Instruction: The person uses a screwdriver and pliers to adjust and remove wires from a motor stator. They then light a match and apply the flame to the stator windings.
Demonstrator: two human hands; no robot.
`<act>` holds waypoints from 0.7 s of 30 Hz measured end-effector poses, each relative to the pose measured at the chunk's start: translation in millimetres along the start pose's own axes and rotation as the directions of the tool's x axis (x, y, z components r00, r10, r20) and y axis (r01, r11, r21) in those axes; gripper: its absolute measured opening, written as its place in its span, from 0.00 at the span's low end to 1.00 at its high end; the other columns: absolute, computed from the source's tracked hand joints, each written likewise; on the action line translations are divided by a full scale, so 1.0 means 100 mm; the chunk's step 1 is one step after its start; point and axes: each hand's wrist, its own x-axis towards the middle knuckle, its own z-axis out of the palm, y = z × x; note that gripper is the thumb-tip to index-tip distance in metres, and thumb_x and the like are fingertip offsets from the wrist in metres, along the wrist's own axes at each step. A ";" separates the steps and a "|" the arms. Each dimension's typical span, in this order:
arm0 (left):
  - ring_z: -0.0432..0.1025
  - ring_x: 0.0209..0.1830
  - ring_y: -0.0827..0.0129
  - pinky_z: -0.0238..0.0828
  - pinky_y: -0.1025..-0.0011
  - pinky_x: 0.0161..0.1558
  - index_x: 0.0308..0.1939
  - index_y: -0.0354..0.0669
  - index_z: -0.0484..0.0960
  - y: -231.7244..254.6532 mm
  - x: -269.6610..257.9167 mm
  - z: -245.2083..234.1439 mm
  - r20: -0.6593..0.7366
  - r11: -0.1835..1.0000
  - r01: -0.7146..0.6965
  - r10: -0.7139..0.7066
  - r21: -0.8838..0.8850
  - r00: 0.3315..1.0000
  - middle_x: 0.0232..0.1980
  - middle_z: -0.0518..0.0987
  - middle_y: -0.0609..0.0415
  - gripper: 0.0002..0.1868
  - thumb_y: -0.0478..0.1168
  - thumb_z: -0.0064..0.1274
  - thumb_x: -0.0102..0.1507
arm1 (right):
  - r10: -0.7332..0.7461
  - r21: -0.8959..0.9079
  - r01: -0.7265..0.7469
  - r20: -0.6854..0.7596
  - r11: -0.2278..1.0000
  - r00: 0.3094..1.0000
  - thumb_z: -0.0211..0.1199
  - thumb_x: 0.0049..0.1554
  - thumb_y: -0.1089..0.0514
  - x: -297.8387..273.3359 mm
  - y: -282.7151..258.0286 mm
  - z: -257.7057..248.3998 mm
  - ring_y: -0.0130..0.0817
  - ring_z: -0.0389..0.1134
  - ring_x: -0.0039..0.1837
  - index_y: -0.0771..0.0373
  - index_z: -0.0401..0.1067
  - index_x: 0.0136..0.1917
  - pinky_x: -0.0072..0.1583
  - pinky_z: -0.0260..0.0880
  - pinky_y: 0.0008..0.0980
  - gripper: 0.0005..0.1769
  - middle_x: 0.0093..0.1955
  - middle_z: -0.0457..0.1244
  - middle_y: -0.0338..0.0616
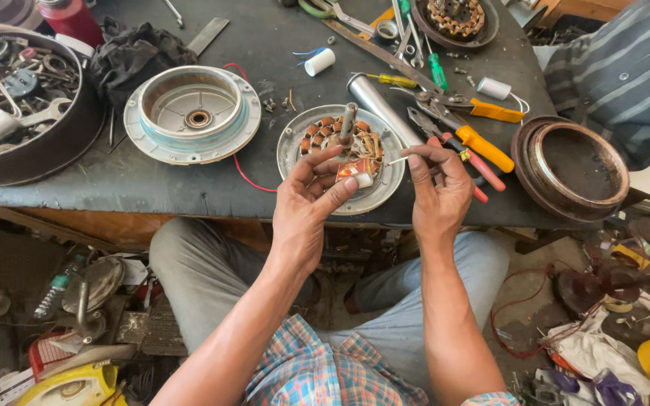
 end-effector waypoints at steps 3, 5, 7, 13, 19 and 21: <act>0.75 0.55 0.70 0.70 0.69 0.60 0.64 0.35 0.75 -0.02 0.01 -0.01 0.004 1.000 0.000 0.000 0.012 1.000 0.54 0.80 0.51 0.29 0.31 0.65 0.59 | -0.031 0.023 0.031 0.013 0.999 0.999 0.66 0.67 0.60 0.00 -0.02 0.00 0.23 0.68 0.56 0.68 0.73 0.56 0.65 0.66 0.24 0.09 0.52 0.70 0.41; 0.75 0.55 0.71 0.70 0.70 0.60 0.64 0.36 0.76 -0.04 0.01 0.00 -0.004 1.000 0.012 -0.012 0.021 1.000 0.55 0.79 0.52 0.29 0.31 0.65 0.59 | -0.066 0.022 0.066 0.013 0.998 0.998 0.66 0.67 0.60 0.00 -0.06 0.01 0.22 0.68 0.56 0.68 0.73 0.56 0.66 0.66 0.24 0.09 0.53 0.70 0.41; 0.75 0.55 0.71 0.71 0.70 0.60 0.64 0.36 0.76 -0.05 0.01 0.01 -0.008 1.000 0.021 -0.021 0.021 1.000 0.55 0.79 0.52 0.29 0.31 0.65 0.59 | -0.095 -0.014 0.095 -0.001 0.995 0.995 0.67 0.67 0.61 -0.02 -0.13 0.03 0.22 0.68 0.54 0.67 0.72 0.55 0.63 0.67 0.24 0.08 0.52 0.70 0.41; 0.75 0.55 0.70 0.71 0.70 0.58 0.65 0.35 0.74 -0.07 0.03 0.08 -0.003 1.000 0.030 -0.030 0.001 1.000 0.55 0.78 0.50 0.30 0.32 0.65 0.59 | -0.223 0.034 0.223 -0.005 0.974 0.975 0.65 0.66 0.62 -0.11 -0.45 0.08 0.23 0.72 0.55 0.65 0.71 0.56 0.62 0.71 0.25 0.07 0.53 0.70 0.39; 0.76 0.55 0.68 0.72 0.70 0.59 0.66 0.35 0.73 -0.05 0.04 0.10 0.011 1.000 -0.012 0.012 -0.006 1.000 0.55 0.78 0.50 0.31 0.33 0.65 0.60 | -0.048 -0.322 0.048 0.007 0.946 0.999 0.68 0.64 0.63 0.03 -0.34 0.10 0.20 0.67 0.47 0.68 0.76 0.52 0.56 0.69 0.24 0.05 0.45 0.70 0.39; 0.75 0.56 0.69 0.72 0.69 0.60 0.66 0.35 0.73 -0.01 0.02 0.09 0.001 1.000 -0.017 0.017 -0.001 1.000 0.55 0.79 0.50 0.31 0.34 0.65 0.59 | -0.078 -0.148 0.083 0.040 0.985 0.996 0.67 0.67 0.62 0.13 -0.23 0.08 0.20 0.68 0.51 0.69 0.74 0.54 0.65 0.66 0.25 0.07 0.49 0.70 0.39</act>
